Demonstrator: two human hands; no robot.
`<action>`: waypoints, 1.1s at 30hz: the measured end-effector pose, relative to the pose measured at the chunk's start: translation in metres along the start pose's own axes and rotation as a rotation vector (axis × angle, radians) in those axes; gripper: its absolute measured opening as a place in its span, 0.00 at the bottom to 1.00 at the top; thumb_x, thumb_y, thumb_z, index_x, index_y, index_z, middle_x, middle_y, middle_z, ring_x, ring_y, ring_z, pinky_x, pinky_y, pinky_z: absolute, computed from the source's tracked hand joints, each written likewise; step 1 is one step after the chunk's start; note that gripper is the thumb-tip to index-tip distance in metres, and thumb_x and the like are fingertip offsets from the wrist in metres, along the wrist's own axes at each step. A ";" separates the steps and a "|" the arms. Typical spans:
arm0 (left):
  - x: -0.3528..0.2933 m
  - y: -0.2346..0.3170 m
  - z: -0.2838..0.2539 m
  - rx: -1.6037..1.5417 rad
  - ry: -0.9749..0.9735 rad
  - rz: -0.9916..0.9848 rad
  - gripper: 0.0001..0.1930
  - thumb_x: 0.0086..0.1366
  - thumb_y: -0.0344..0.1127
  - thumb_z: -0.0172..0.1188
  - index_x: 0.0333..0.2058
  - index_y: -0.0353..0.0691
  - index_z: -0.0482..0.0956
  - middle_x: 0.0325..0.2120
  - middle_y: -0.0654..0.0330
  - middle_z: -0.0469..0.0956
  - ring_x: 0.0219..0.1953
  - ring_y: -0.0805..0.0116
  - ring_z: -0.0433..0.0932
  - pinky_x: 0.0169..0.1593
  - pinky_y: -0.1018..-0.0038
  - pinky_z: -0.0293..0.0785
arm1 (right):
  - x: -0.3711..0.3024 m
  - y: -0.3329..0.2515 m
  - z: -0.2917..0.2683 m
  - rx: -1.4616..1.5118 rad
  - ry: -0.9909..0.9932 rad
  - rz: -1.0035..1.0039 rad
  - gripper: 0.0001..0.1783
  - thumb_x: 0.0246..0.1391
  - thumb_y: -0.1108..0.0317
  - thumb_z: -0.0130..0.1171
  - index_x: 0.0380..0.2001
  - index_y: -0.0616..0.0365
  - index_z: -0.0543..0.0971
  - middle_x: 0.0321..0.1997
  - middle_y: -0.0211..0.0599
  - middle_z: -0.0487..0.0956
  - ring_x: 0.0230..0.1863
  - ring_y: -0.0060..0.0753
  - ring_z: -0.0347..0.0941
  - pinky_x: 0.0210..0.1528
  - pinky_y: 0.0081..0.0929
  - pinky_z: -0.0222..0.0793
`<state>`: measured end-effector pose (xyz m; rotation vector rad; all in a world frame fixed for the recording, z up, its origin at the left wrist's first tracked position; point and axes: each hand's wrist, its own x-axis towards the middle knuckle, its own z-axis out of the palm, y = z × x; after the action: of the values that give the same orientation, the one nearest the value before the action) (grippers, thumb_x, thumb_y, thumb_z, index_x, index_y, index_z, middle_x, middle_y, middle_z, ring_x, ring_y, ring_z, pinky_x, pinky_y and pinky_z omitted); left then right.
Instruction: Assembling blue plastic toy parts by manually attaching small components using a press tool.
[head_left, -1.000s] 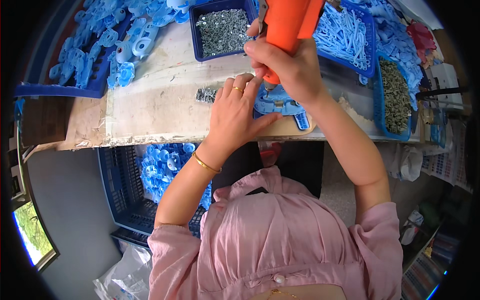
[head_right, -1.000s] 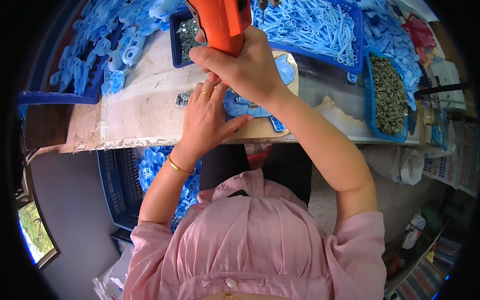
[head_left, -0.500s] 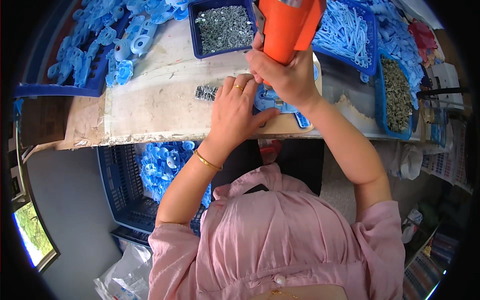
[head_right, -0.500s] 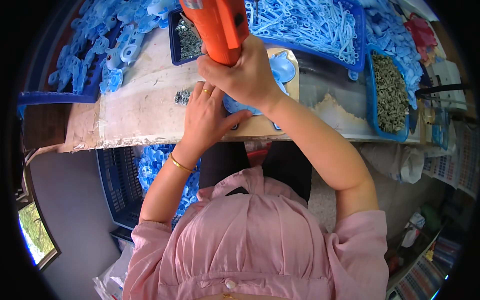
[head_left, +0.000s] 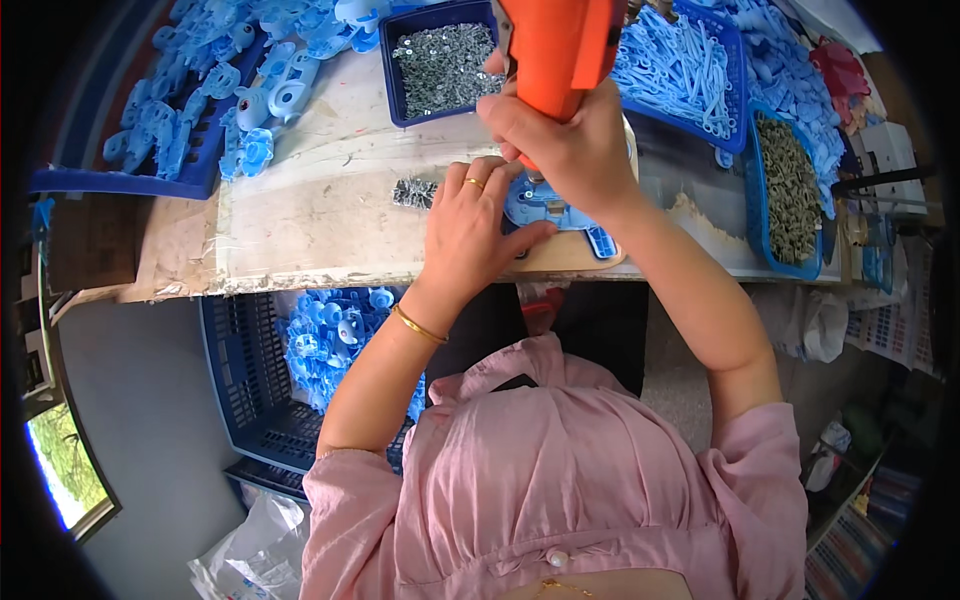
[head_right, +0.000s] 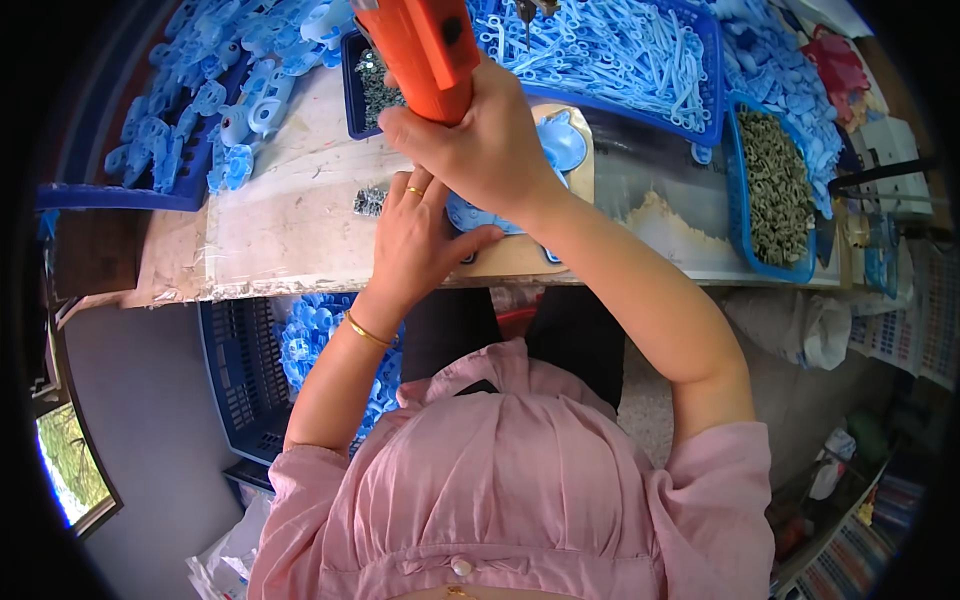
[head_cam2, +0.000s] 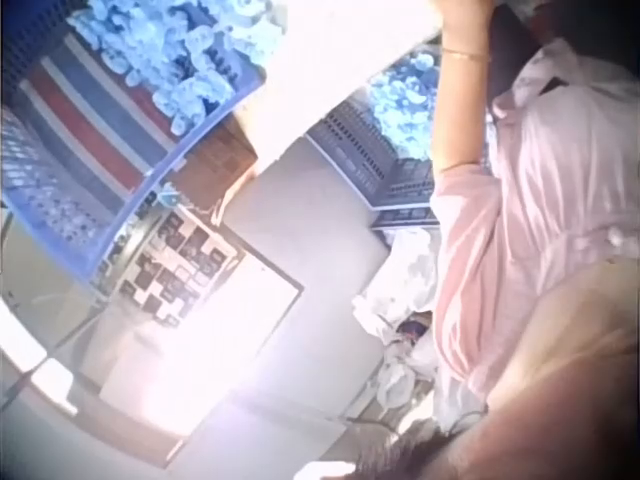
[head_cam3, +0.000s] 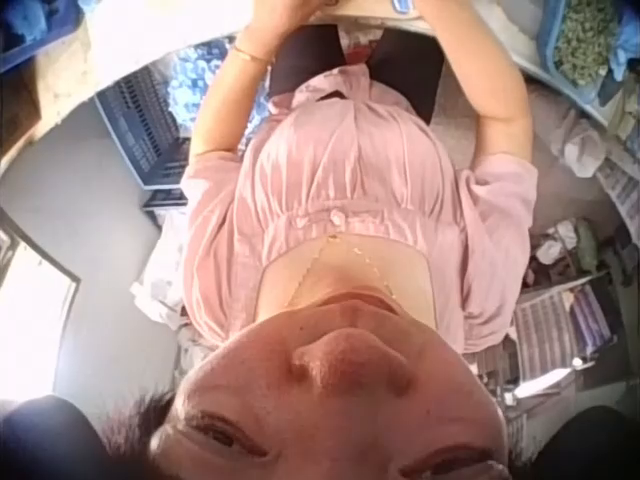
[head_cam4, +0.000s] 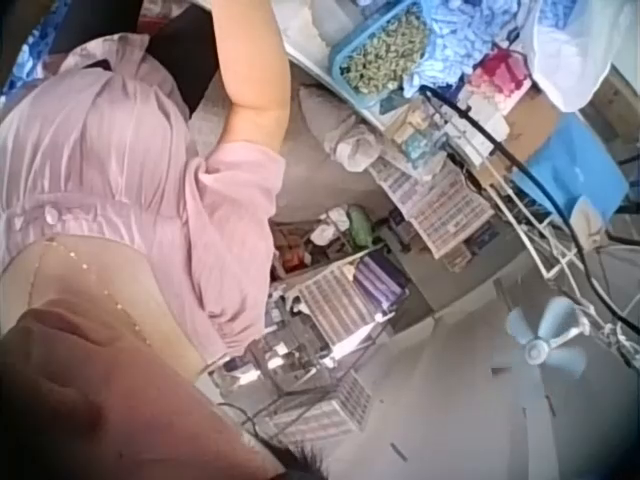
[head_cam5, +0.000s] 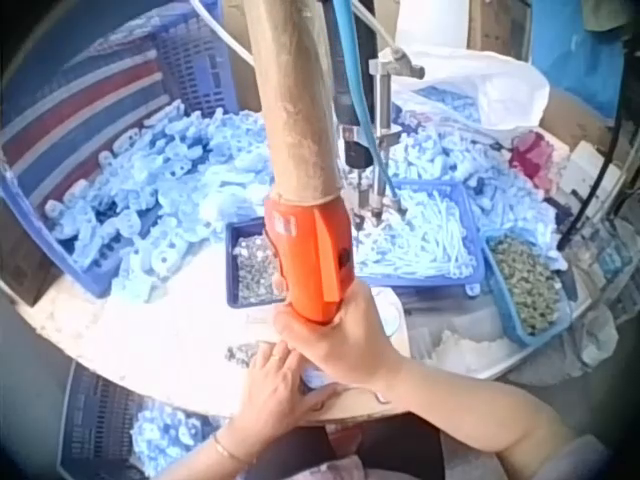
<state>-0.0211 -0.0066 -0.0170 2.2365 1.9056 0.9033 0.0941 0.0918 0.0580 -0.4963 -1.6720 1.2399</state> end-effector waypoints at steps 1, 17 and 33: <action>0.001 0.001 -0.002 0.003 0.001 0.001 0.36 0.50 0.54 0.75 0.52 0.37 0.76 0.44 0.55 0.76 0.44 0.54 0.73 0.49 0.61 0.72 | 0.004 -0.004 -0.001 0.015 -0.019 -0.033 0.14 0.55 0.71 0.67 0.43 0.64 0.78 0.24 0.27 0.79 0.23 0.16 0.76 0.28 0.18 0.73; 0.010 0.016 -0.054 -0.754 -0.012 -0.131 0.34 0.60 0.48 0.74 0.59 0.37 0.73 0.55 0.51 0.77 0.58 0.54 0.72 0.62 0.61 0.68 | 0.079 -0.092 0.002 0.214 -0.145 0.417 0.16 0.64 0.54 0.65 0.32 0.54 0.76 0.21 0.26 0.75 0.21 0.18 0.70 0.24 0.20 0.66; 0.024 0.030 -0.061 -1.153 0.025 -0.186 0.24 0.64 0.43 0.71 0.54 0.37 0.76 0.50 0.60 0.80 0.54 0.70 0.76 0.60 0.68 0.69 | 0.109 -0.091 0.007 0.239 -0.060 0.463 0.13 0.62 0.57 0.68 0.36 0.48 0.75 0.22 0.26 0.76 0.20 0.22 0.73 0.23 0.24 0.70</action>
<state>-0.0215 -0.0110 0.0548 1.3160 1.0446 1.4586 0.0575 0.1355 0.1883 -0.7288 -1.4751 1.7803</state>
